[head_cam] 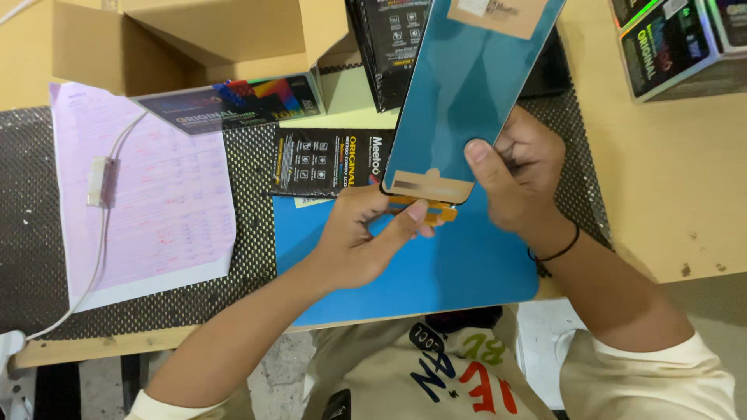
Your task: The person opens a box of Meetoo phone LCD screens using a box cutter. They remove a single screen, unwrap it from its plastic packaging, and apply a barcode sticker to the back of the screen using a pen.
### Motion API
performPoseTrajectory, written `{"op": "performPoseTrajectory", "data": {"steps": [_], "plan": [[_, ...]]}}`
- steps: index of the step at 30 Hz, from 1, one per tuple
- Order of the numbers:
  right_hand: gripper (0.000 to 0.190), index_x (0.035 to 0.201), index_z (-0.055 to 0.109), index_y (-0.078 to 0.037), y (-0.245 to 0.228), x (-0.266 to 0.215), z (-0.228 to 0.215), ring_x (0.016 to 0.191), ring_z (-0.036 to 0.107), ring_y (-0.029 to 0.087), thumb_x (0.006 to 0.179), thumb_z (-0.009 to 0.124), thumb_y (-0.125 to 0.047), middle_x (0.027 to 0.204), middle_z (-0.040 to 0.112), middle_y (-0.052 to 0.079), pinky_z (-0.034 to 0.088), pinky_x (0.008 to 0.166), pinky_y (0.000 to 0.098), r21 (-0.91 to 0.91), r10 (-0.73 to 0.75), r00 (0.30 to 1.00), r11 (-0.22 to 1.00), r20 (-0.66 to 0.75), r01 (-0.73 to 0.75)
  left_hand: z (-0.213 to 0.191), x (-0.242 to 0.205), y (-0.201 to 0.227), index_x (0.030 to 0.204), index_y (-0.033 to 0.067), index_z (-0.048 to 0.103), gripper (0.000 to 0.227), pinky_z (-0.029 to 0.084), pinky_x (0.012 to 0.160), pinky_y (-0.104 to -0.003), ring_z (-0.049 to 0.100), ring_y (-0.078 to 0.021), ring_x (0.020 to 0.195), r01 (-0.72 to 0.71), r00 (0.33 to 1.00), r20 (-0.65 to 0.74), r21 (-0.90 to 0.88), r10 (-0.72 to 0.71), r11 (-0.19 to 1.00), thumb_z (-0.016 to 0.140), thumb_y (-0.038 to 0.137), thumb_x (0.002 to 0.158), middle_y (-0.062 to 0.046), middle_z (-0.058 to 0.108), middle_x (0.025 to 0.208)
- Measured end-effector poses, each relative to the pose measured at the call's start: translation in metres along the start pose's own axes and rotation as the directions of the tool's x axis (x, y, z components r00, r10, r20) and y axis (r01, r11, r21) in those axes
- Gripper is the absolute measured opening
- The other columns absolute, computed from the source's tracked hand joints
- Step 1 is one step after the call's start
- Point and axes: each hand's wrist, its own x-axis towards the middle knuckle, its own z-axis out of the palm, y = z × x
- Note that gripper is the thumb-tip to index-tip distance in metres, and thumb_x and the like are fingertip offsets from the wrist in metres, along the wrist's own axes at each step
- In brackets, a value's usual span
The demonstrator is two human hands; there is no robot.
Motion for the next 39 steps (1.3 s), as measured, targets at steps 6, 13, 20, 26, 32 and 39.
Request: {"op": "performPoseTrajectory", "data": {"steps": [6,13,20,26,32,39], "plan": [[0.008,0.1,0.061,0.002,0.001,-0.011,-0.005,0.053,0.047,0.006,0.104,0.056,-0.003,0.065,0.056,0.005,0.047,0.055,0.0233,-0.01,0.014,0.999,1.0,-0.038,-0.014,-0.002,0.006,0.014,0.099,0.0014,0.073,0.029,0.062,0.061,-0.033,0.068,-0.0197,0.064,-0.042,0.996,0.079,-0.012,0.042,0.999,0.049,0.014,0.108,-0.012,0.071,0.074],[0.009,0.096,0.063,0.002,-0.002,-0.01,0.002,0.049,0.044,0.007,0.102,0.058,-0.001,0.06,0.052,0.006,0.045,0.051,0.0243,-0.027,0.023,0.998,0.999,-0.067,-0.025,-0.003,0.012,0.019,0.091,0.0026,0.071,0.033,0.056,0.053,-0.03,0.06,-0.0148,0.057,-0.045,0.996,0.073,0.0,0.045,0.999,0.046,0.016,0.108,-0.011,0.068,0.068],[0.012,0.096,0.064,0.001,-0.008,0.0,0.017,0.052,0.054,0.009,0.105,0.056,-0.003,0.062,0.058,0.007,0.051,0.055,0.0257,0.059,0.052,0.997,0.997,-0.059,-0.049,-0.001,0.012,0.021,0.103,0.0041,0.074,0.02,0.06,0.059,-0.031,0.067,-0.0156,0.064,-0.053,0.997,0.06,0.065,0.049,0.996,0.057,0.013,0.103,-0.012,0.073,0.074],[0.008,0.098,0.063,0.002,0.001,-0.006,0.019,0.061,0.053,0.008,0.104,0.058,0.0,0.07,0.06,0.007,0.052,0.062,0.0271,0.106,0.086,0.994,0.991,-0.066,-0.079,-0.001,0.009,0.012,0.11,0.0053,0.077,0.019,0.062,0.063,-0.029,0.072,-0.0124,0.069,0.001,1.0,-0.013,0.114,0.0,0.994,0.068,0.015,0.097,-0.012,0.078,0.08],[0.011,0.109,0.064,0.007,0.001,-0.008,0.026,0.07,0.06,0.011,0.103,0.058,0.001,0.078,0.066,0.012,0.056,0.069,0.0302,0.121,0.132,0.989,0.985,-0.068,-0.123,0.002,0.011,0.01,0.109,0.0067,0.077,0.018,0.058,0.062,-0.029,0.067,-0.0099,0.067,0.047,0.998,-0.055,0.106,-0.041,0.993,0.074,0.015,0.094,-0.011,0.076,0.076],[0.015,0.114,0.065,0.007,-0.001,-0.007,0.029,0.077,0.062,0.011,0.104,0.057,0.0,0.083,0.069,0.013,0.058,0.073,0.0306,0.081,0.149,0.987,0.986,-0.068,-0.143,-0.002,0.007,0.003,0.108,0.0062,0.077,0.017,0.06,0.061,-0.032,0.068,-0.0137,0.062,0.078,0.996,-0.04,0.111,-0.074,0.991,0.075,0.013,0.093,-0.012,0.075,0.074]]}}
